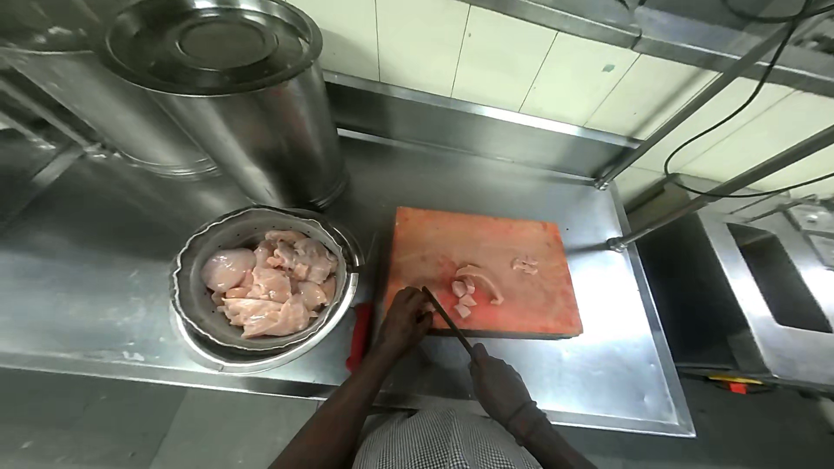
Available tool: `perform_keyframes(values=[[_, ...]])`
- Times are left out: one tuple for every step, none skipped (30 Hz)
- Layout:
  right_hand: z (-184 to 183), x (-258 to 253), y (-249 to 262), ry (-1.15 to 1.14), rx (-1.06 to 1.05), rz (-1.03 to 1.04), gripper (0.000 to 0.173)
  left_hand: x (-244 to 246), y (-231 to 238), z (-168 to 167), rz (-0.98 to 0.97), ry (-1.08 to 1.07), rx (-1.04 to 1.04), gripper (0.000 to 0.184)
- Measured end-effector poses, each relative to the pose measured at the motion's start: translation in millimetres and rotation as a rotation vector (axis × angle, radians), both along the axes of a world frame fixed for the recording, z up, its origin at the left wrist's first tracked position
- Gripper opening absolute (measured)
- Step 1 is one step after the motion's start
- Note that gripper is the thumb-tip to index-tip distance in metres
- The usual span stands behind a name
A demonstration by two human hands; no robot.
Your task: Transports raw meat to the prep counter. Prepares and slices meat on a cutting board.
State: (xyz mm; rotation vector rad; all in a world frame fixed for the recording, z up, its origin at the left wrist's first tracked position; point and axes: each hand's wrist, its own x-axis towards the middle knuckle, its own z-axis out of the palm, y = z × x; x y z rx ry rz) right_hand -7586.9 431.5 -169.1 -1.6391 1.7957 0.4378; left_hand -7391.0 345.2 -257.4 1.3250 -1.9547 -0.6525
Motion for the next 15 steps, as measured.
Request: perform_keyframes(values=[[-5,5,-5,-0.006,-0.017,0.0,0.038,0,0,-1,0.003,0.003,-0.001,0.02],[-11,10,-12,-0.012,-0.037,0.004,0.04,-1,0,-1,0.008,0.003,-0.001,0.019],[-18,16,-19,-0.022,-0.05,0.005,0.04,-2,-1,-1,0.012,-0.002,0.01,0.019],[-23,21,-27,-0.035,-0.055,0.001,0.039,-2,-1,0,0.012,-0.006,0.022,0.019],[-28,25,-32,-0.048,-0.051,-0.008,0.037,-3,-1,2,0.014,-0.009,0.029,0.018],[-30,26,-34,-0.063,-0.046,-0.016,0.036,-3,-1,2,0.02,-0.009,0.025,0.018],[-32,24,-33,-0.079,-0.041,-0.021,0.036,-5,-1,2,0.033,-0.011,0.01,0.017],[-32,20,-29,-0.092,-0.036,-0.024,0.038,-7,0,3,0.052,-0.01,-0.001,0.017],[-33,15,-22,-0.099,-0.029,-0.026,0.04,-9,1,4,0.074,-0.012,0.005,0.018],[-33,8,-12,-0.102,-0.02,-0.031,0.041,-11,2,7,0.099,-0.012,0.028,0.019],[-32,1,-2,-0.102,-0.004,-0.042,0.04,-11,2,9,0.125,-0.004,0.057,0.022],[-32,-8,7,-0.095,0.015,-0.052,0.039,-10,2,12,0.155,0.005,0.092,0.025],[-31,-16,15,-0.08,0.033,-0.057,0.038,-8,1,14,0.195,0.016,0.13,0.029],[-29,-23,22,-0.064,0.045,-0.06,0.037,-5,0,16,0.236,0.03,0.17,0.032],[-26,-31,27,-0.06,0.037,-0.065,0.037,-3,-1,19,0.27,0.044,0.203,0.034]])
